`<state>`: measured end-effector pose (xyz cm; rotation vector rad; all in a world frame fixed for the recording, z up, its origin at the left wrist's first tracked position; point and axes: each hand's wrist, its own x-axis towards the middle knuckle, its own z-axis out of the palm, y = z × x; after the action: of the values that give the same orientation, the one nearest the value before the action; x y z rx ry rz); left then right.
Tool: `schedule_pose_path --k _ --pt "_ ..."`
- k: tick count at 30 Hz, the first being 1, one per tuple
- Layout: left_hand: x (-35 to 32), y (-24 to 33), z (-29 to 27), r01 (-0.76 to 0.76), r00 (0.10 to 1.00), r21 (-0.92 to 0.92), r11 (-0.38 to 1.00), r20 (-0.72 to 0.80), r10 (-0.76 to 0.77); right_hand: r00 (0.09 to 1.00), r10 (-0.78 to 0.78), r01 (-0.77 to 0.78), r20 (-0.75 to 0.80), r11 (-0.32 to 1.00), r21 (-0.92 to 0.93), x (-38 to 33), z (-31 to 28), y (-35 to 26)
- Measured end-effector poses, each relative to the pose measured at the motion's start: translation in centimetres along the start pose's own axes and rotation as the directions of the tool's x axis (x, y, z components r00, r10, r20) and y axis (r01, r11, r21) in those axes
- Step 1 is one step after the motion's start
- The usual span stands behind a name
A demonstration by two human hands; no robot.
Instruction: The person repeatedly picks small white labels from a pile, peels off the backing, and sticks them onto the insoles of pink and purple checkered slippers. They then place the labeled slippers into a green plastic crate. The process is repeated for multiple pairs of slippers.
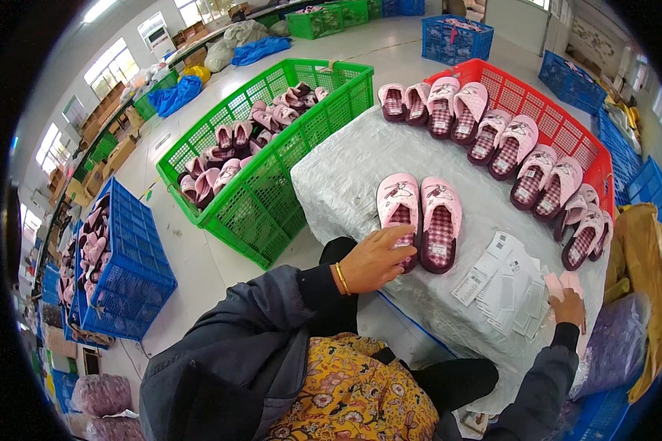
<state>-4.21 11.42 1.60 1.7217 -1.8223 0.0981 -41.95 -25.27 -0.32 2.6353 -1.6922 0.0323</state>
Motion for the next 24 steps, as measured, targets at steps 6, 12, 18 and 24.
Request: schedule_pose_path --k 6,12,18,24 --pt "0.1 0.2 0.0 -0.007 1.0 -0.007 1.0 0.014 0.007 0.988 0.008 0.003 -0.154 0.998 0.069 -0.8 0.0 1.2" --pt "0.9 0.5 0.5 -0.037 0.999 -0.019 0.999 0.012 0.038 0.958 0.053 0.071 -0.281 0.907 0.415 -0.3 1.6 3.4" --pt "2.2 1.7 1.2 -0.082 0.996 -0.054 0.995 0.015 0.083 0.929 0.073 0.107 -0.361 0.884 0.456 -1.8 -0.8 1.8" --pt "5.5 3.9 3.8 -0.076 0.995 -0.4 0.913 -0.093 0.042 0.877 -0.026 0.371 -0.479 0.671 0.642 -7.0 -5.6 -7.1"
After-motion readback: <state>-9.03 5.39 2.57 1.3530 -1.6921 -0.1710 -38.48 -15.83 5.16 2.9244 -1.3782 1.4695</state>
